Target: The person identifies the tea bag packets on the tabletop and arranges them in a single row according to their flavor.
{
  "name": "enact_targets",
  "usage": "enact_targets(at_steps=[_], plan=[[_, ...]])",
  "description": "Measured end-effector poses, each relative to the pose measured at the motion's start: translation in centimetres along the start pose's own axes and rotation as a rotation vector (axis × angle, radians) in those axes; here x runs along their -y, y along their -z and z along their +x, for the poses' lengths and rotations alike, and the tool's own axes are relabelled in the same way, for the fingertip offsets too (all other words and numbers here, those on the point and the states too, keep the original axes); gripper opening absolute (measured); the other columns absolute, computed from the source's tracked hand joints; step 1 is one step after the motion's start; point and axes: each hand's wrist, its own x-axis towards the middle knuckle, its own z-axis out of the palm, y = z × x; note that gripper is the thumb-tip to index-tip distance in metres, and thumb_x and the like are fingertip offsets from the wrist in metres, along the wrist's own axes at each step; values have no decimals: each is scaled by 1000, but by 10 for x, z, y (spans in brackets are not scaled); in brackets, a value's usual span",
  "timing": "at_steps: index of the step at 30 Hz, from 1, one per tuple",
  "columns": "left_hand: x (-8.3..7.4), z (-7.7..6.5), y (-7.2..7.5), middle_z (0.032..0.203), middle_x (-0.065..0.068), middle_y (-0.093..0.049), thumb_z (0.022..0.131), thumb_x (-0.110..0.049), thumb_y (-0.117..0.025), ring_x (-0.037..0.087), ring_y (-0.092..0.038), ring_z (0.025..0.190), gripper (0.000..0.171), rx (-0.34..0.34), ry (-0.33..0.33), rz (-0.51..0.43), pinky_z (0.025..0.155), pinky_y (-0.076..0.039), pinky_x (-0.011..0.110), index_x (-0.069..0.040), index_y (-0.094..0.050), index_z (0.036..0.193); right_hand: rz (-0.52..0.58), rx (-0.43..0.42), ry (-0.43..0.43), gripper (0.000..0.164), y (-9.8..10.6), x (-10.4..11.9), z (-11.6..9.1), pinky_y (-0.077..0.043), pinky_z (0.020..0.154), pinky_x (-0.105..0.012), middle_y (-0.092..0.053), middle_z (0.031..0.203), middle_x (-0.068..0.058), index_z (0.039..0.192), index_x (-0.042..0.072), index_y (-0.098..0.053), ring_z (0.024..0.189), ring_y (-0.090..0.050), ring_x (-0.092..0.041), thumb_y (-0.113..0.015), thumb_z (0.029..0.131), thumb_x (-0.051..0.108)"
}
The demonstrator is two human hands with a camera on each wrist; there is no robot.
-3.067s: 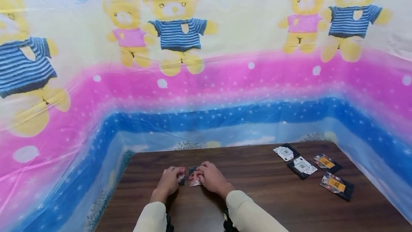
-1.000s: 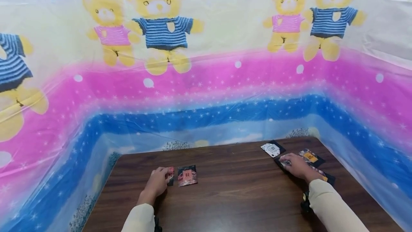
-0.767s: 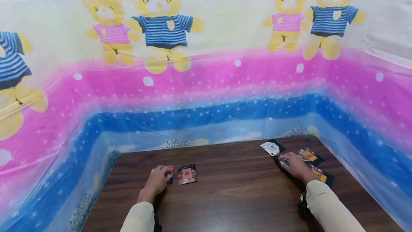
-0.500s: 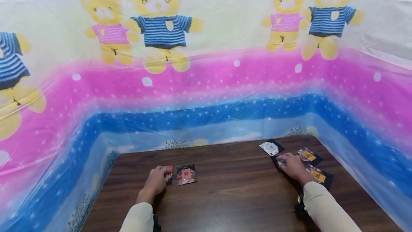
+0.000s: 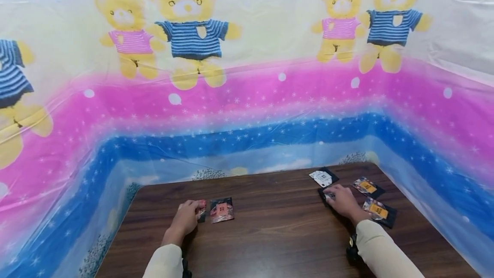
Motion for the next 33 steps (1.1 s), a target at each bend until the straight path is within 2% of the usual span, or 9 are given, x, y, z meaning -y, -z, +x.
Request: enact_targets(at_steps=[6, 16, 25, 33], plan=[[2, 2, 0, 136, 25, -58, 97, -3, -65, 47, -51, 127, 31, -3, -6, 9, 105, -47, 59, -4, -67, 128, 10, -4, 23, 29, -4, 12, 4, -39, 104, -64, -62, 129, -24, 125, 6, -70, 122, -55, -46, -68, 96, 14], [6, 3, -5, 137, 25, -58, 97, -4, -65, 46, -51, 127, 35, 1, 5, 0, 105, -47, 60, -3, -66, 131, 32, 2, -6, 29, -11, 30, 5, -42, 102, -64, -60, 132, -25, 123, 8, -71, 123, -52, -52, -70, 95, 14], [2, 0, -2, 139, 26, -56, 96, -2, -65, 48, -49, 129, 35, 13, 10, -8, 106, -45, 62, -4, -66, 131, 39, -13, 43, 28, -18, 45, 5, -41, 102, -63, -63, 130, -21, 121, 8, -72, 122, -54, -48, -70, 94, 13], [1, -1, 0, 139, 25, -56, 97, -2, -64, 47, -49, 129, 33, 13, 12, -15, 106, -45, 62, -5, -66, 130, 55, -15, 43, 27, -24, 59, 7, -42, 102, -59, -63, 130, -19, 120, 10, -73, 122, -55, -44, -71, 94, 13]])
